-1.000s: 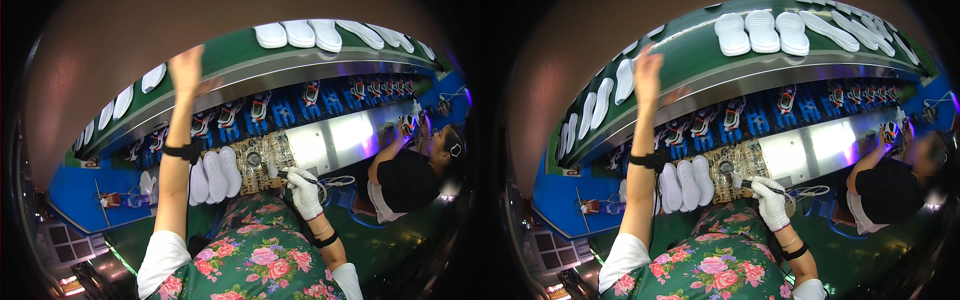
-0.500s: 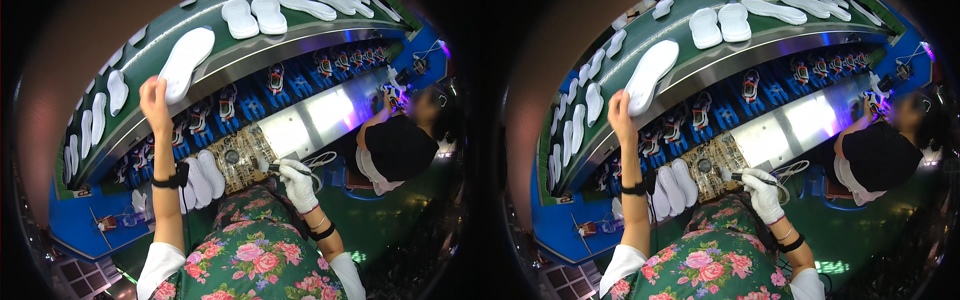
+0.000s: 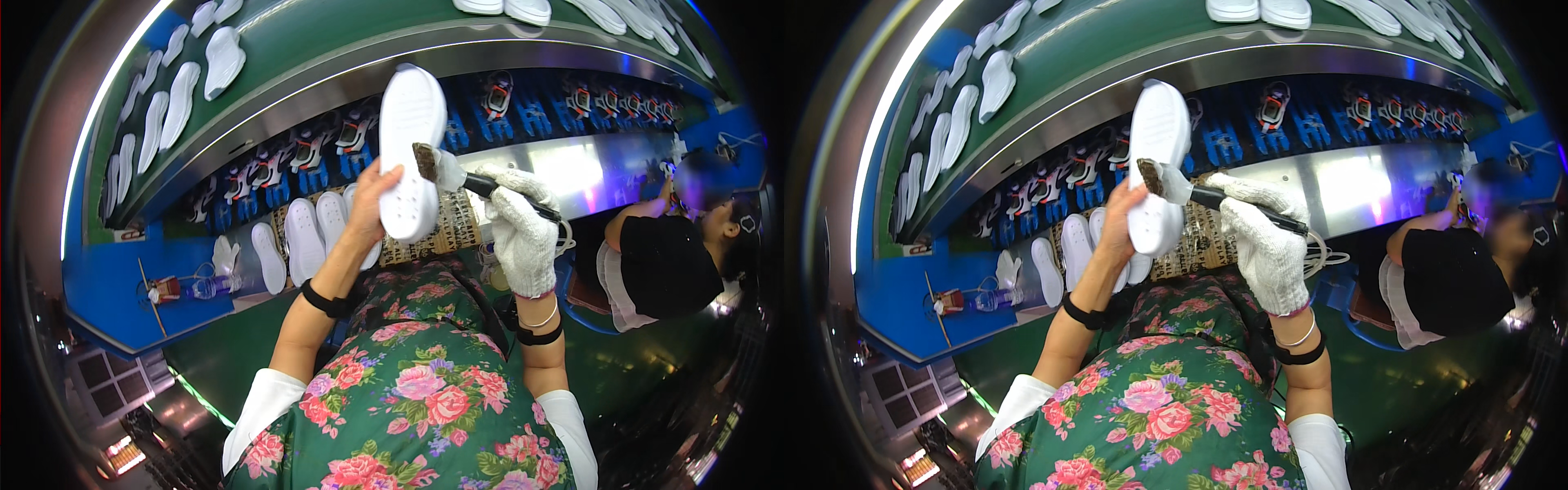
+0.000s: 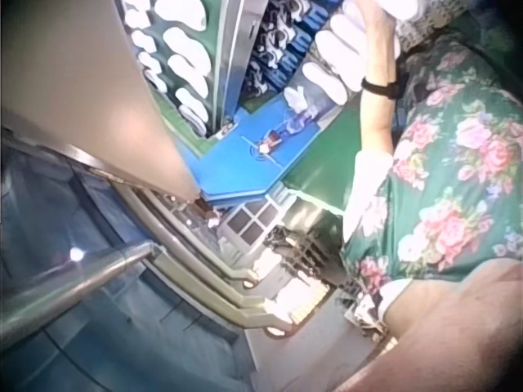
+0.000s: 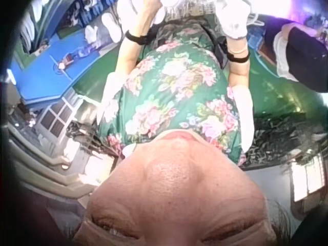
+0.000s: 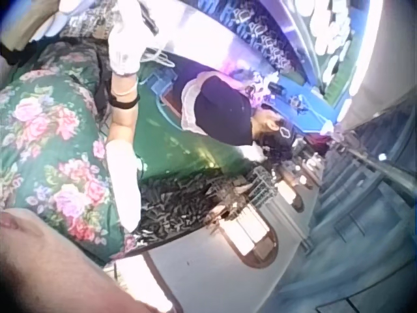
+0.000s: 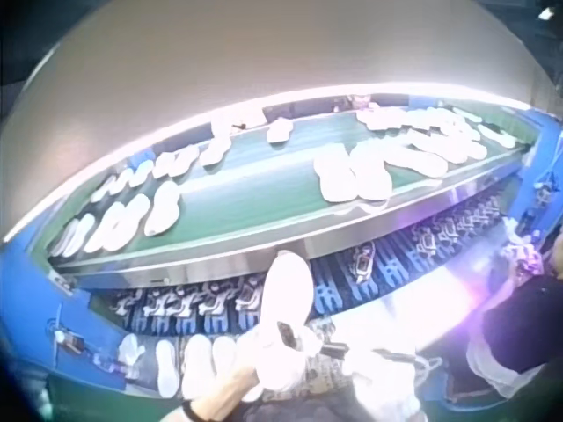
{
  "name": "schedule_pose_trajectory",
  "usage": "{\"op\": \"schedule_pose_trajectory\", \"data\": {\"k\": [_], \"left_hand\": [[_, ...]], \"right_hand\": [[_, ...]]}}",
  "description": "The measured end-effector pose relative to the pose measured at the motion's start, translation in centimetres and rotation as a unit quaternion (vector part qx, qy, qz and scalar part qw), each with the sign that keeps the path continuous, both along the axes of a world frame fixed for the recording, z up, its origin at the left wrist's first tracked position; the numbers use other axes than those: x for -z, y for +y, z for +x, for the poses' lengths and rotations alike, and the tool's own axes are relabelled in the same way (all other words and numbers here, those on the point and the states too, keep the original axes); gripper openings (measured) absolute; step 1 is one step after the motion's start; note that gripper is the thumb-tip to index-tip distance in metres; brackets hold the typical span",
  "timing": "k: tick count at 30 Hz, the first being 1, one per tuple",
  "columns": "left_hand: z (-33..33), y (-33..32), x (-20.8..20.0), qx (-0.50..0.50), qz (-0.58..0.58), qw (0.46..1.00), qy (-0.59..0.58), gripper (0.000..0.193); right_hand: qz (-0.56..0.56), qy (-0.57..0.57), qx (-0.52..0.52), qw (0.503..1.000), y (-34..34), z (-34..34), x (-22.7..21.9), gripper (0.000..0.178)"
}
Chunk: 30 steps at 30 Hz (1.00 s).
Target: Applying glue or primer to shoe soles using a brush on a manufacturing line.
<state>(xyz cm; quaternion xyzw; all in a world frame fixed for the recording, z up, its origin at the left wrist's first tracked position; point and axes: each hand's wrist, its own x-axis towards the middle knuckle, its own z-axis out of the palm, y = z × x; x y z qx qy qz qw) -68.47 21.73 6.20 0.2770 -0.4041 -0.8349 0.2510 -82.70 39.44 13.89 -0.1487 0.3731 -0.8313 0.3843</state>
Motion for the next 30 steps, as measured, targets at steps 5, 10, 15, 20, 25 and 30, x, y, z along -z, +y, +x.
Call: {"op": "schedule_pose_trajectory", "data": {"k": [5, 10, 15, 20, 25, 30], "left_hand": [[0.6, 4.0, -1.6, 0.118, 0.148, 0.978, 0.085, 0.062], [0.5, 5.4, -1.4, 0.103, 0.141, 0.978, 0.112, 0.069], [-1.0, 5.2, -1.0, 0.112, 0.33, 0.908, 0.235, 0.09], [-3.1, 5.7, -2.3, 0.051, 0.193, 0.974, 0.107, 0.103], [-3.8, 7.5, -2.7, 0.068, 0.125, 0.983, 0.117, 0.091], [-2.7, 7.9, -1.7, 0.089, 0.157, 0.981, 0.069, 0.096]], "right_hand": [[0.119, 0.351, 0.042, 0.928, -0.5, 0.2, -0.1, 0.024], [0.101, 0.228, 0.011, 0.968, -0.6, 0.4, -0.6, 0.022], [0.116, 0.439, 0.085, 0.887, -0.7, 0.1, -1.4, 0.02], [0.08, 0.554, 0.152, 0.815, -1.3, -1.0, -1.1, 0.021], [0.068, 0.627, 0.206, 0.748, -2.1, -2.2, -0.8, 0.025], [0.101, 0.702, 0.096, 0.698, -0.4, 0.3, -0.9, 0.033]]}}
